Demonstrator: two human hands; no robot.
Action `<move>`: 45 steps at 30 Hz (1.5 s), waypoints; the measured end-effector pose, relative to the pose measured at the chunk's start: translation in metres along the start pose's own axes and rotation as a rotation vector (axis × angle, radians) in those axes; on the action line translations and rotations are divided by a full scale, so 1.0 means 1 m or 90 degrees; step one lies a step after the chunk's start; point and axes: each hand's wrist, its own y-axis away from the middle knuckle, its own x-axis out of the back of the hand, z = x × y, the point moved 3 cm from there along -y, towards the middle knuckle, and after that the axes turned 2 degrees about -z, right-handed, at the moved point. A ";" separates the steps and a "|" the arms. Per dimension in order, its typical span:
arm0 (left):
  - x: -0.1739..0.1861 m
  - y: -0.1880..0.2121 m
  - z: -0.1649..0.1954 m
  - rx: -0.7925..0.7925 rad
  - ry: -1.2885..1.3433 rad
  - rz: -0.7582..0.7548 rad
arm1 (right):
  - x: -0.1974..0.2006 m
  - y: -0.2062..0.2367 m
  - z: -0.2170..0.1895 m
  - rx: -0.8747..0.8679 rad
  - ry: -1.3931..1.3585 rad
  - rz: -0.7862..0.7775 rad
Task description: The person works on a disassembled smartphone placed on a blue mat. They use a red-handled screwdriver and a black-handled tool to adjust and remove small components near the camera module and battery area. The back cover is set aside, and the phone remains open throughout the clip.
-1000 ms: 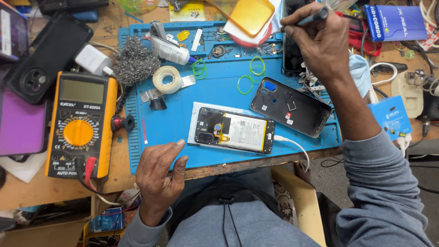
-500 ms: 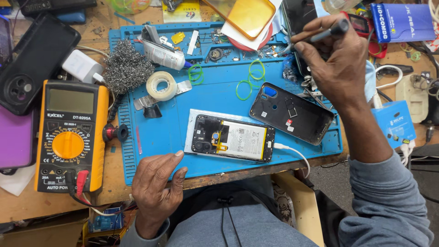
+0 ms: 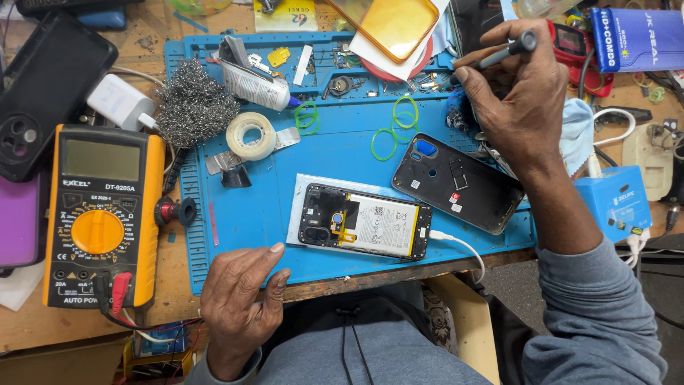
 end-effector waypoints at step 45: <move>0.012 -0.007 0.034 -0.081 -0.058 -0.060 | -0.082 0.140 -0.091 -0.185 -0.503 0.136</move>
